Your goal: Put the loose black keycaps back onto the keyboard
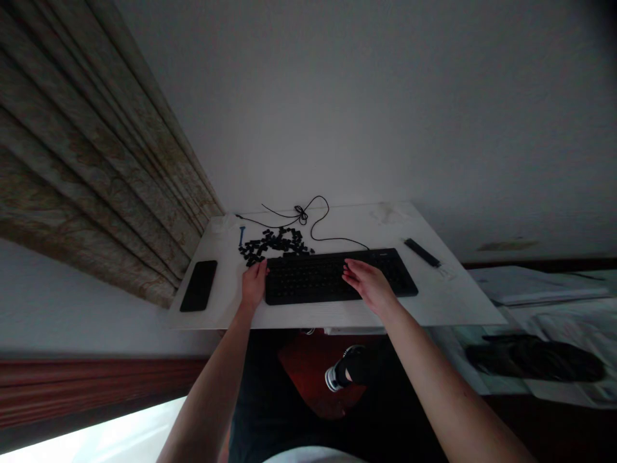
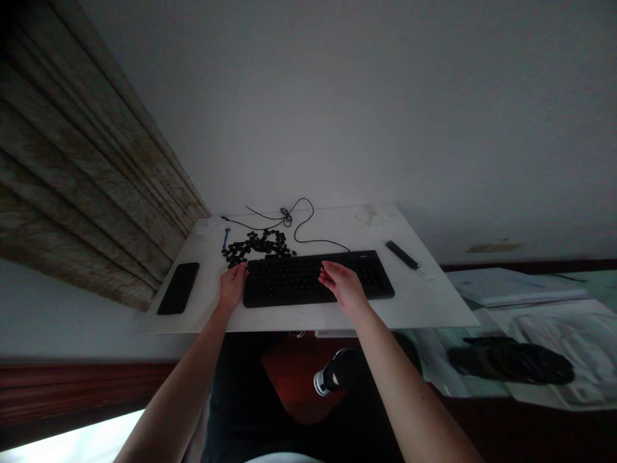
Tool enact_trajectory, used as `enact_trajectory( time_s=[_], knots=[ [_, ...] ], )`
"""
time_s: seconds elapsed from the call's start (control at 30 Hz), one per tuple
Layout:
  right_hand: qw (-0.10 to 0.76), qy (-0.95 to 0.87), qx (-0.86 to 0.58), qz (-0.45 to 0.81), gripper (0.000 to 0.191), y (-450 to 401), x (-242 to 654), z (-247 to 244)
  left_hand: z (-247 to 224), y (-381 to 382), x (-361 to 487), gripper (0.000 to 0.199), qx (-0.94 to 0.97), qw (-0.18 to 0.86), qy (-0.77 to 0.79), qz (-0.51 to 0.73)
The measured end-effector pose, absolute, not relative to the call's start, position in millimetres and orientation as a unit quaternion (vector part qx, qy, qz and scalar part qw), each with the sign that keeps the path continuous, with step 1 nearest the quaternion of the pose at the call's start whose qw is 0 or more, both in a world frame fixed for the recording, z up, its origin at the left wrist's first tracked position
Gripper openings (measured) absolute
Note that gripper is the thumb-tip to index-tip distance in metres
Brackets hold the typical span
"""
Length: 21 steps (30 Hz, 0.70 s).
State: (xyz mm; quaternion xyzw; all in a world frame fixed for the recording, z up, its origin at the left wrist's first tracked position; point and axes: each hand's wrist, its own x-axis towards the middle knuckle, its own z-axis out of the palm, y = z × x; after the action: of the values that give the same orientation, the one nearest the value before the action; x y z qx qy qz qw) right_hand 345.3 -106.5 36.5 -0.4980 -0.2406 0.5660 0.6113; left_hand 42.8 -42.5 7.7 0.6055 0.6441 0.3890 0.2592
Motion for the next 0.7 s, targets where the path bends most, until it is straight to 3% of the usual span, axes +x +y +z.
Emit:
enact_trajectory(
  time_s=[0.23,0.7],
  knots=[
    [0.596,-0.215,-0.503,0.588,0.026,-114.1,350.0,39.0,7.8,-42.7,42.5,0.054,0.605,0.281,0.638,0.385],
    [0.553,-0.289,-0.56,0.546,0.029,-104.8,344.6,41.8,9.1,-42.0,39.3,0.033,0.579,0.289,0.631,0.428]
  ],
)
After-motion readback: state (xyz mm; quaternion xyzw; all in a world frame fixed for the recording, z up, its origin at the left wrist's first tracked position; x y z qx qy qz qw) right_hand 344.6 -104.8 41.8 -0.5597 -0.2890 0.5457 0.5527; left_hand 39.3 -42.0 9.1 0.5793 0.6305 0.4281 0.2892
